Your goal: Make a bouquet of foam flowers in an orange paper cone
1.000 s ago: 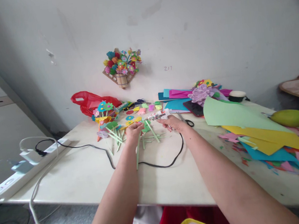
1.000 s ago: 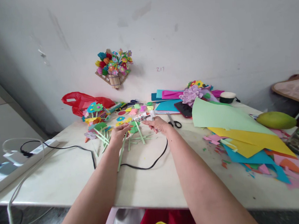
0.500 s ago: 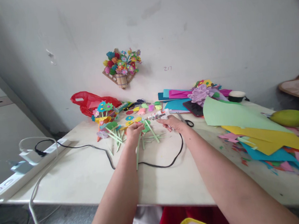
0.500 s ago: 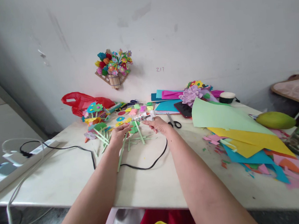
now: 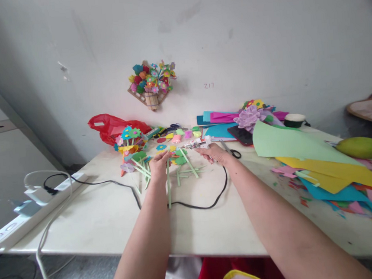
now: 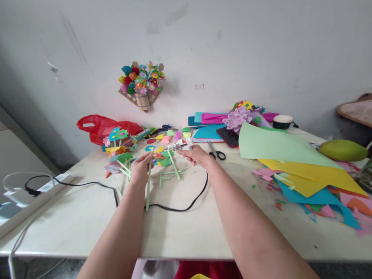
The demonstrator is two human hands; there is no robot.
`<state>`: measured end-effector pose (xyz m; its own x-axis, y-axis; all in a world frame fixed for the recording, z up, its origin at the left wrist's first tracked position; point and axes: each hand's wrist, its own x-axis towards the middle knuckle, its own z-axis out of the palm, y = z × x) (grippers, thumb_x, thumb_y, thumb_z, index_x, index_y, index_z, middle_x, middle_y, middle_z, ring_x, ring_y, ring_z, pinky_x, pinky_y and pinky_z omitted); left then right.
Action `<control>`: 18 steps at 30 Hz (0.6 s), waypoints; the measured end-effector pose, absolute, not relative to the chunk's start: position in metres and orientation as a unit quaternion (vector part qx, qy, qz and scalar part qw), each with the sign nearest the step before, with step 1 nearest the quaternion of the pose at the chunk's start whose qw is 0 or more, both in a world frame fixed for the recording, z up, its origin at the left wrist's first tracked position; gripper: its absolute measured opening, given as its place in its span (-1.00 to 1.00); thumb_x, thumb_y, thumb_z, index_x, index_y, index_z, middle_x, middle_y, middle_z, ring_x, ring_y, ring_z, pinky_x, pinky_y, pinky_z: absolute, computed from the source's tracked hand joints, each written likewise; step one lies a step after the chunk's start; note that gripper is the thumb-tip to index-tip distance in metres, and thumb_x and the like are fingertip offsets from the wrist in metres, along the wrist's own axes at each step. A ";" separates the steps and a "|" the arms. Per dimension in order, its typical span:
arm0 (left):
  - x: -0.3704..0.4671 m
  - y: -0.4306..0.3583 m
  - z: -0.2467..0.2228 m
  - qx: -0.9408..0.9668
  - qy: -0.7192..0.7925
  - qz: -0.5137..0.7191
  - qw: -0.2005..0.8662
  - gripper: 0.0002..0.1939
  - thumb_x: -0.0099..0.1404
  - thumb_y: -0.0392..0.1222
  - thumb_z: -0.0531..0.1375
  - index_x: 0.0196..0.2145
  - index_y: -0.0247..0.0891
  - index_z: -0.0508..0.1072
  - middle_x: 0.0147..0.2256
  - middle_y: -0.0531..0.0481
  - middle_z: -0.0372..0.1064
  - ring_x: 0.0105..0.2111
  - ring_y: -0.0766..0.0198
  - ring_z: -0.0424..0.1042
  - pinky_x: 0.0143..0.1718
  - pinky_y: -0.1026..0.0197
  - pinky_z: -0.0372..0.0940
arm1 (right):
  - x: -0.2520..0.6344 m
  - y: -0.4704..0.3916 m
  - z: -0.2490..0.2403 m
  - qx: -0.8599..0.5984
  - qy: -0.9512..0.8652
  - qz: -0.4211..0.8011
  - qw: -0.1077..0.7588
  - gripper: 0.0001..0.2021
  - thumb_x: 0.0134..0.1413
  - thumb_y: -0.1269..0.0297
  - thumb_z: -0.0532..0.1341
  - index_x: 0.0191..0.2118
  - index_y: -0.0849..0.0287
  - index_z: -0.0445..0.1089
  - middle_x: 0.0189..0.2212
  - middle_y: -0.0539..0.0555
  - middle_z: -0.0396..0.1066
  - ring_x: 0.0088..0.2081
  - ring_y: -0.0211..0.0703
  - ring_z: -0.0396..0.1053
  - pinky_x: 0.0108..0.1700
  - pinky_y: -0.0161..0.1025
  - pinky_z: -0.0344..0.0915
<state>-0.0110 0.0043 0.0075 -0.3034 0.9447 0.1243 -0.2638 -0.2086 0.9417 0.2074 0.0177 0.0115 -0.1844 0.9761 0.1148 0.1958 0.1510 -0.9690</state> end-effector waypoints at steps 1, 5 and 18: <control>-0.013 0.005 0.008 0.378 0.437 0.682 0.449 -0.58 -0.26 -0.08 0.42 -0.41 -0.36 0.52 -0.58 0.04 0.40 -0.66 0.45 0.25 -0.58 0.31 0.16 | 0.208 0.019 0.011 -0.488 -0.623 0.426 0.439 -0.62 -0.17 -0.06 0.31 -0.52 0.17 0.28 -0.75 -0.13 0.14 -0.73 -0.39 0.04 -0.71 -0.38 0.02; -0.020 0.008 0.007 0.346 0.422 0.703 0.457 -0.60 -0.24 -0.11 0.42 -0.40 -0.35 0.51 -0.58 0.04 0.40 -0.65 0.45 0.26 -0.61 0.33 0.15 | 0.210 0.022 0.010 -0.607 -0.642 0.233 0.407 -0.71 -0.09 0.02 0.27 -0.39 0.17 0.41 -0.61 0.00 0.37 -0.56 -0.23 0.30 -0.52 -0.33 0.16; -0.023 0.008 0.007 0.296 0.359 0.744 0.479 -0.73 -0.23 -0.24 0.39 -0.50 -0.35 0.47 -0.63 0.07 0.35 -0.70 0.46 0.25 -0.67 0.37 0.16 | 0.206 0.019 0.008 -0.693 -0.716 -0.027 0.082 -0.62 0.16 0.30 0.00 0.05 0.22 0.32 -0.02 0.29 0.38 0.03 0.06 0.31 -0.03 -0.12 0.18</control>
<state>-0.0232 0.0076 0.0066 -0.3660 0.9255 0.0976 -0.4995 -0.2839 0.8185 0.2065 0.0193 0.0078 -0.0262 0.9876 0.1546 0.9964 0.0383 -0.0753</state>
